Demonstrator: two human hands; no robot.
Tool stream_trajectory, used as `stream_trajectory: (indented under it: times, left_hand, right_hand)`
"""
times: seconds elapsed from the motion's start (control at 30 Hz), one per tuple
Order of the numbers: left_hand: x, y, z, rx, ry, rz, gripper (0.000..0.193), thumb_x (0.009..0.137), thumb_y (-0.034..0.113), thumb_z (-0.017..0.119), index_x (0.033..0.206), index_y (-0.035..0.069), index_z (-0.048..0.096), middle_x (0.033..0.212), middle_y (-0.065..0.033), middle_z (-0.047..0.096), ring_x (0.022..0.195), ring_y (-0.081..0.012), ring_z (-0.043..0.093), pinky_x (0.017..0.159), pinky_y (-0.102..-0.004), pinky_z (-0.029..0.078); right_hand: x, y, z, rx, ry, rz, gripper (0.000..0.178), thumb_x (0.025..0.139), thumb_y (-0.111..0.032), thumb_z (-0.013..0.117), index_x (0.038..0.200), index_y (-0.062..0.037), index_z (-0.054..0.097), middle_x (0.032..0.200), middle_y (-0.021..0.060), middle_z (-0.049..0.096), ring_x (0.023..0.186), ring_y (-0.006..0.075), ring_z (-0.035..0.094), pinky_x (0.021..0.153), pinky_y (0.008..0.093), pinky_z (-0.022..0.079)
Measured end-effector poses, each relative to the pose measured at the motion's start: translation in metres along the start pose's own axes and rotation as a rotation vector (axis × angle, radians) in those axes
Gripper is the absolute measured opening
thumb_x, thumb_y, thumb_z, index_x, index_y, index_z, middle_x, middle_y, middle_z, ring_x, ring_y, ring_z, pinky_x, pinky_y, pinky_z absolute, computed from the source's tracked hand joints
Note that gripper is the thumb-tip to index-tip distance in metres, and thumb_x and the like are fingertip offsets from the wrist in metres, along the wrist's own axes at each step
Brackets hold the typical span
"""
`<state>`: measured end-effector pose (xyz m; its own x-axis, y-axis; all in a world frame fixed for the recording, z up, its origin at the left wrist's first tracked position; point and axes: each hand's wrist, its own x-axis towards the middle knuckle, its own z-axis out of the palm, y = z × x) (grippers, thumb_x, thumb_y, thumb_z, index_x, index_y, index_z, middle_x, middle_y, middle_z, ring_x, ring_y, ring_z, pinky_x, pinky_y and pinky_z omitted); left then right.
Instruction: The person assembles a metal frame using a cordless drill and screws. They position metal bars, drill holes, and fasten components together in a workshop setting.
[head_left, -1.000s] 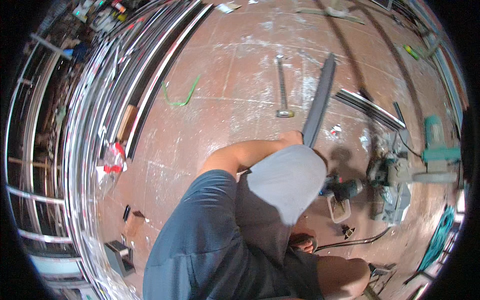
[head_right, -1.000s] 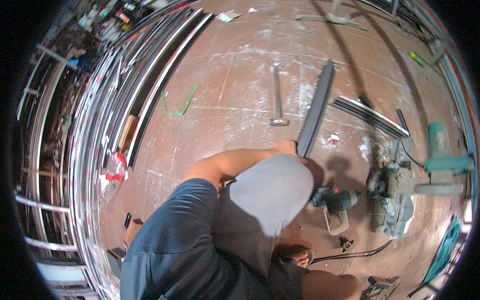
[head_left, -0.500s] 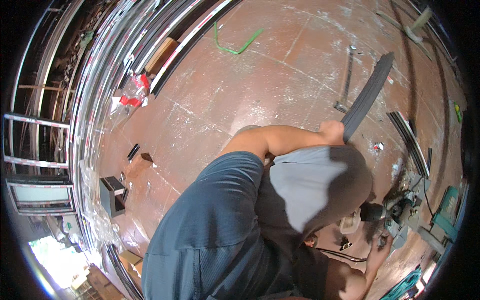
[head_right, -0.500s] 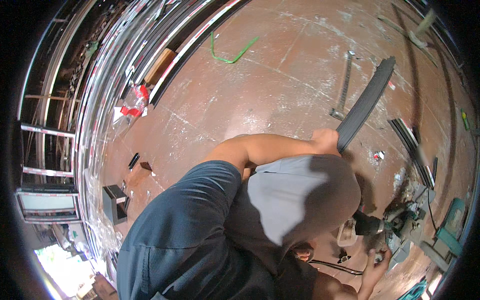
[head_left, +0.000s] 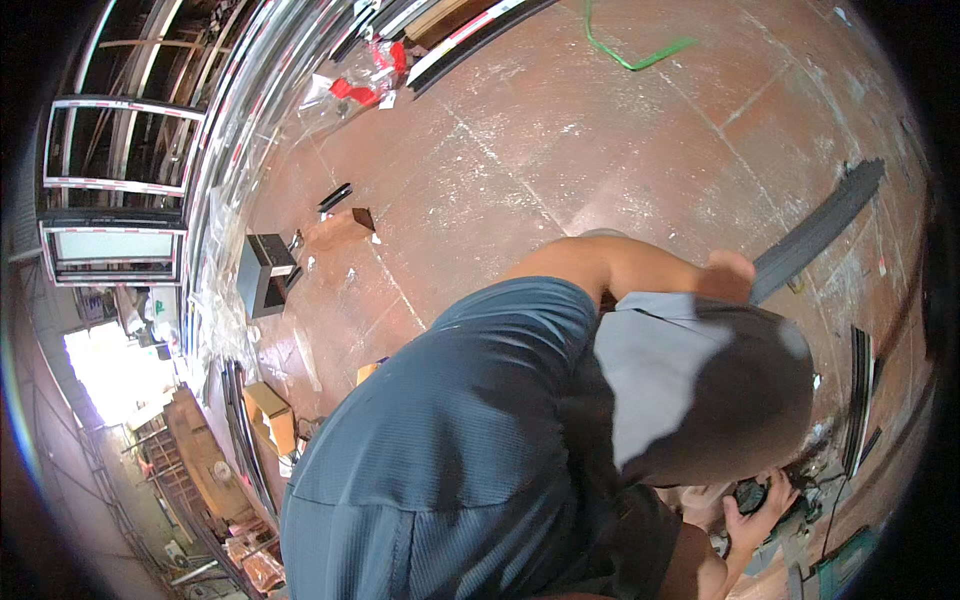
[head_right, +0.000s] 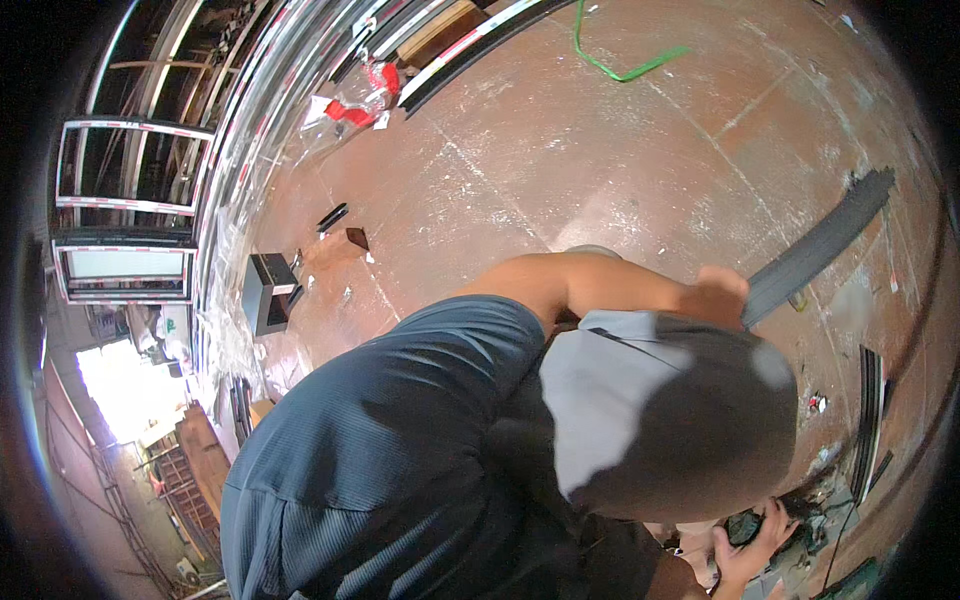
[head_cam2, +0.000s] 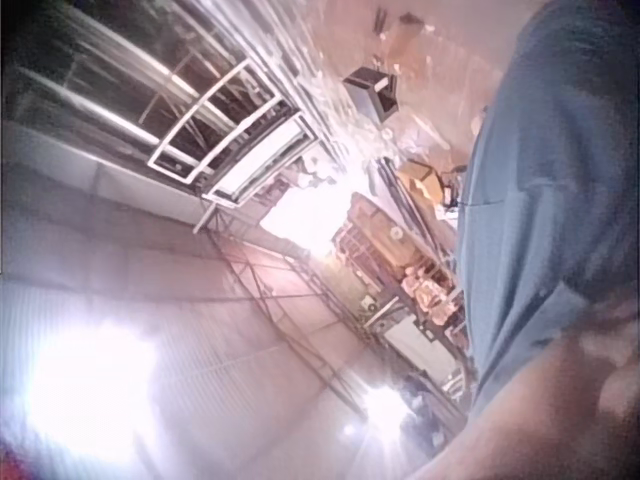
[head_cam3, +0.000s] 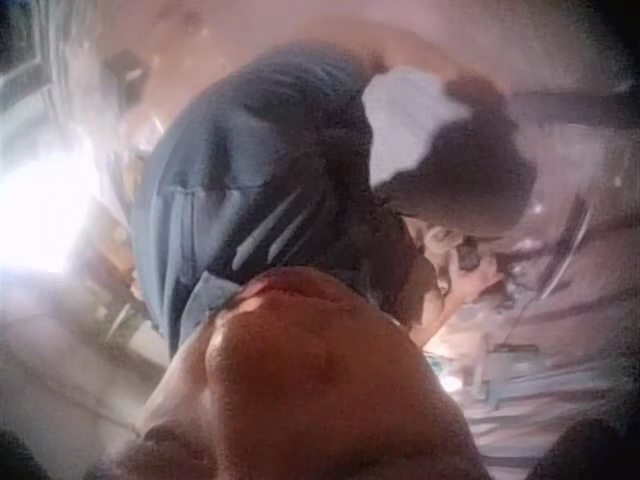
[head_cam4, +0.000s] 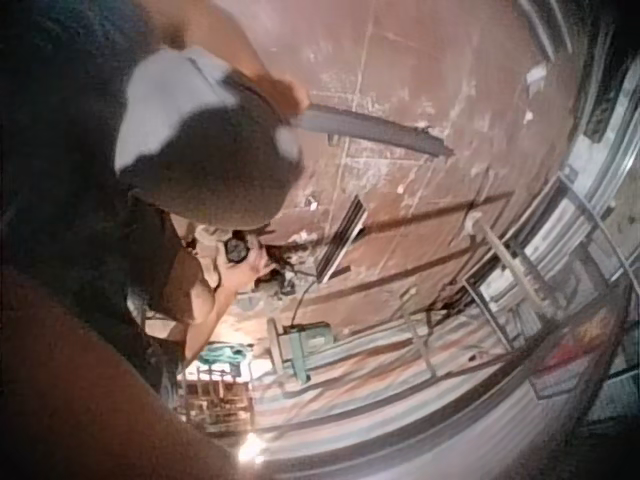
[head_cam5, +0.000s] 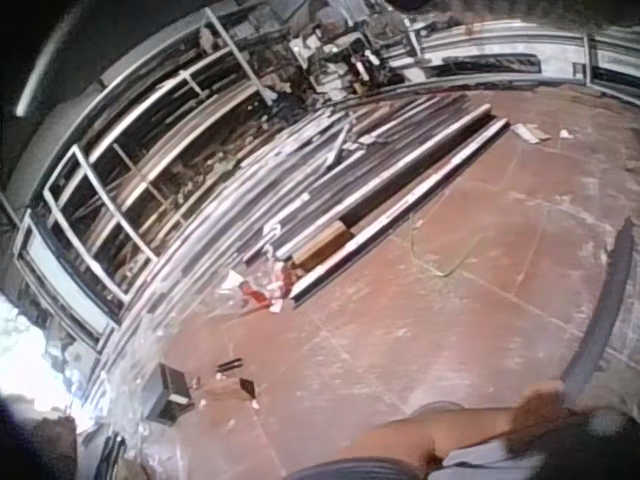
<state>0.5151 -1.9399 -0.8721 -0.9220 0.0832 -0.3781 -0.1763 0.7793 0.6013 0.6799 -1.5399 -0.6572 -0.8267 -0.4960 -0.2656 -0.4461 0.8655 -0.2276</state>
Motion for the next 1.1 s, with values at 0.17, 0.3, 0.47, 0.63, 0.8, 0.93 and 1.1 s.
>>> stream_trajectory:
  times: [0.17,0.3,0.47,0.63,0.8,0.93,1.1]
  left_hand:
    - [0.027,-0.049,0.038,-0.081,0.018,0.079,0.060,0.077,0.055,0.084,0.101,0.000,0.082,0.108,-0.0280,0.079,0.104,-0.0453,0.078,0.089,-0.0571,0.062]
    - [0.034,-0.072,0.026,-0.003,0.121,0.212,0.041,0.082,0.041,0.078,0.098,0.004,0.085,0.093,-0.0247,0.079,0.087,-0.0447,0.077,0.072,-0.0638,0.057]
    - [-0.029,-0.034,-0.077,-0.097,-0.229,-0.173,0.056,0.076,0.040,0.094,0.112,-0.001,0.083,0.106,-0.0225,0.082,0.096,-0.0378,0.080,0.085,-0.0485,0.063]
    - [-0.027,-0.068,-0.096,0.019,-0.052,-0.176,0.055,0.069,0.040,0.090,0.108,0.001,0.084,0.100,-0.0241,0.083,0.097,-0.0418,0.081,0.088,-0.0505,0.062]
    - [-0.022,-0.079,-0.090,-0.036,-0.090,-0.162,0.051,0.073,0.040,0.089,0.102,-0.002,0.083,0.096,-0.0236,0.082,0.093,-0.0391,0.082,0.087,-0.0471,0.062]
    - [-0.022,-0.079,-0.090,-0.018,-0.042,-0.148,0.050,0.075,0.040,0.089,0.102,-0.002,0.083,0.096,-0.0247,0.082,0.093,-0.0385,0.082,0.086,-0.0468,0.062]
    - [-0.016,-0.085,-0.078,-0.015,0.022,-0.086,0.052,0.077,0.040,0.090,0.103,-0.004,0.081,0.095,-0.0264,0.081,0.093,-0.0418,0.081,0.087,-0.0490,0.061]
  right_hand:
    - [0.013,-0.004,0.004,0.120,-0.103,0.046,0.082,0.069,-0.052,0.095,0.128,-0.0010,0.070,0.116,0.0212,0.072,0.114,0.0468,0.065,0.109,0.0583,0.046]
    - [0.035,-0.023,-0.009,0.202,-0.128,0.001,0.065,0.069,-0.031,0.089,0.126,-0.0052,0.072,0.123,0.0207,0.073,0.116,0.0468,0.067,0.104,0.0531,0.051]
    - [0.024,-0.029,-0.029,-0.021,-0.306,0.087,0.051,0.078,-0.015,0.076,0.129,-0.0131,0.074,0.137,0.0147,0.071,0.120,0.0388,0.069,0.105,0.0486,0.056]
    - [0.027,0.012,-0.015,-0.080,-0.232,-0.001,0.033,0.087,-0.015,0.070,0.119,-0.0175,0.074,0.132,0.0063,0.072,0.121,0.0312,0.069,0.103,0.0453,0.058]
    - [0.011,-0.002,-0.002,-0.073,-0.161,0.041,0.025,0.090,-0.021,0.069,0.114,-0.0193,0.072,0.116,0.0019,0.071,0.116,0.0275,0.069,0.098,0.0445,0.058]
    - [0.015,-0.002,0.007,-0.084,-0.106,0.012,0.022,0.090,-0.023,0.069,0.112,-0.0194,0.071,0.109,0.0019,0.069,0.114,0.0274,0.069,0.094,0.0447,0.058]
    - [0.009,-0.001,0.002,-0.039,-0.055,-0.014,0.034,0.086,-0.025,0.075,0.119,-0.0165,0.073,0.113,0.0055,0.070,0.116,0.0294,0.069,0.099,0.0478,0.056]
